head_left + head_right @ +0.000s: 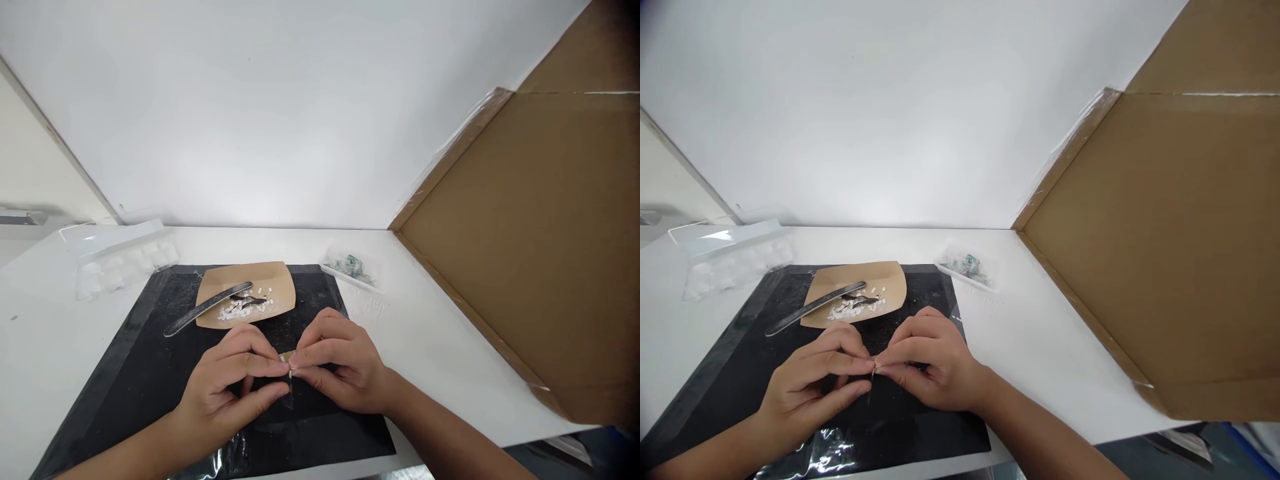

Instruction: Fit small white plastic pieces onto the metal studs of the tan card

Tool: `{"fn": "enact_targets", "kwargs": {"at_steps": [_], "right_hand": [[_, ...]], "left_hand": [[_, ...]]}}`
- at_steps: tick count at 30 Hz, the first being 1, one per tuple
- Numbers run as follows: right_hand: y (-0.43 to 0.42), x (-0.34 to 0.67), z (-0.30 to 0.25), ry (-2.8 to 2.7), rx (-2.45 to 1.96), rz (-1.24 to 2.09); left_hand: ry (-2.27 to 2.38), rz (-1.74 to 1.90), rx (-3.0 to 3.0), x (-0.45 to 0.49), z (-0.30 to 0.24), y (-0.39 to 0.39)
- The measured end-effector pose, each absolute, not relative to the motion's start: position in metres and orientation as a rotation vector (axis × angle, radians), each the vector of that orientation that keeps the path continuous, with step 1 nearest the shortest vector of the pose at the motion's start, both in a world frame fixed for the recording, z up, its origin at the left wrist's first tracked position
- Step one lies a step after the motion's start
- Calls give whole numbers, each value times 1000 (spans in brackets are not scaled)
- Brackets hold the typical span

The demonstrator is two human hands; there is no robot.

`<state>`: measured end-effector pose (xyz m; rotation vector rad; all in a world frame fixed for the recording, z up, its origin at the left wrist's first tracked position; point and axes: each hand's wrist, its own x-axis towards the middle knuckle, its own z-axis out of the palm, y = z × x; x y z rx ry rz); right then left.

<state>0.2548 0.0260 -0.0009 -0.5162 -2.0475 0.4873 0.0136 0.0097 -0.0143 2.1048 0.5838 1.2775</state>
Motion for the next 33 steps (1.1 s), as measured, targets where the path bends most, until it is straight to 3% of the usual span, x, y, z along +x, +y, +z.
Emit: {"fn": "enact_targets", "kwargs": {"at_steps": [33], "right_hand": [[27,255,-1,-2139,-512,345]], "left_hand": [[606,1298,2107,17,-11,13]]}}
